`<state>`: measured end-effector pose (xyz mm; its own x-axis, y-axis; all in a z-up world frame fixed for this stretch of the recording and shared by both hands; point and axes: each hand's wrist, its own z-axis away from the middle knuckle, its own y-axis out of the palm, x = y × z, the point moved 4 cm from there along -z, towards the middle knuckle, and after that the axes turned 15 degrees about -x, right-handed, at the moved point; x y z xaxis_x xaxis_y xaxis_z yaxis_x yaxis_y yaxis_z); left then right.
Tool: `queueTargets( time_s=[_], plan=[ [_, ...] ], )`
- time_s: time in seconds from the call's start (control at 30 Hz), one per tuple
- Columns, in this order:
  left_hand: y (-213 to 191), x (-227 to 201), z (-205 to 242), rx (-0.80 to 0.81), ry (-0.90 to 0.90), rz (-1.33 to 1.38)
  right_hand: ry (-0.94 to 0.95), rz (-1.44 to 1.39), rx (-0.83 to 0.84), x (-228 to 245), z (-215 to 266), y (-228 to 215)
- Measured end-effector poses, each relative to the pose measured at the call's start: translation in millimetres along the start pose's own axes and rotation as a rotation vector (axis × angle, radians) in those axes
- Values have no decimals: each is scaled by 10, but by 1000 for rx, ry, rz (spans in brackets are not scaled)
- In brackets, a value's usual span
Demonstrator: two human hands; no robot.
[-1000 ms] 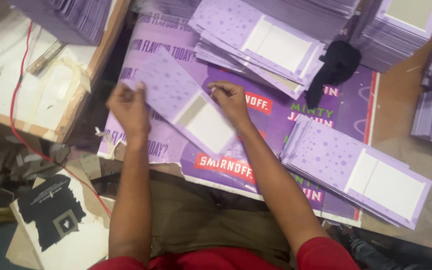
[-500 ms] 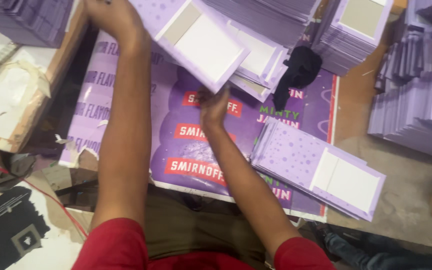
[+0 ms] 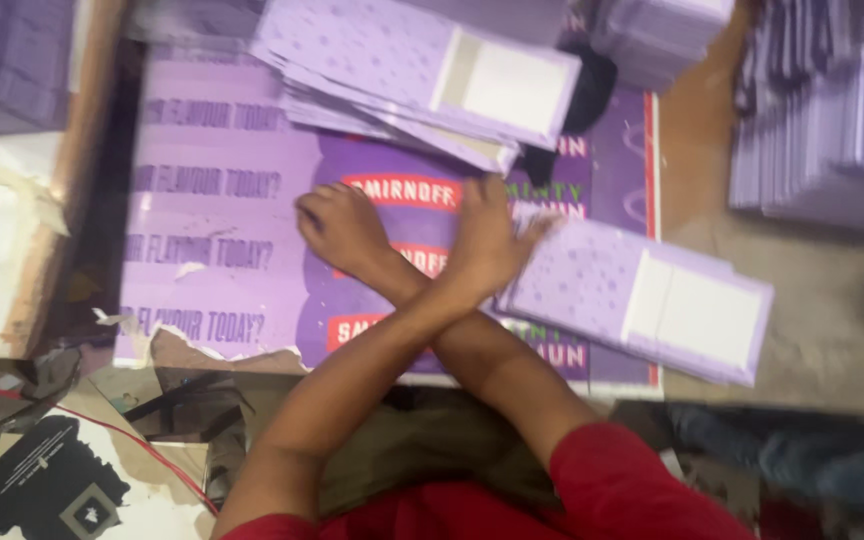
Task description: The person repeatedly folds small purple printed paper sheets by hand on a cluttered workbench. They pick up each sheet, fold it in half, and place it into a growing stack on the right side of the table.
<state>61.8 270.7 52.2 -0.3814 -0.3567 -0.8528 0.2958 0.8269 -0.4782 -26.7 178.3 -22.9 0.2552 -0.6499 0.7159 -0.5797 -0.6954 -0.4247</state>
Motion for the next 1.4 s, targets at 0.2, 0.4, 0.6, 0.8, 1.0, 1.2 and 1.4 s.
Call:
queueTargets(
  time_s=[0.2,0.4,0.6,0.8,1.0,1.2,1.4],
  plan=[
    [200,135,223,79,-158,2,-209,74,258,419,439,-160],
    [91,245,356,-54,-189,84,-221,257,255,978,1002,-584],
    [257,578,313,-91,-297,151,-206,78,268,1470,1882,-1633],
    [409,866,243,-147,-361,207,129,621,-580,1186,1931,-3072],
    [363,830,224,-126,-164,254,369,1049,-401,357,2015,-3620],
    [230,567,334,-152,-106,93,546,915,-553,-34,2167,-3787],
    [187,441,274,-118,-282,501,790,444,-904,-13,1930,-4026]
  ],
)
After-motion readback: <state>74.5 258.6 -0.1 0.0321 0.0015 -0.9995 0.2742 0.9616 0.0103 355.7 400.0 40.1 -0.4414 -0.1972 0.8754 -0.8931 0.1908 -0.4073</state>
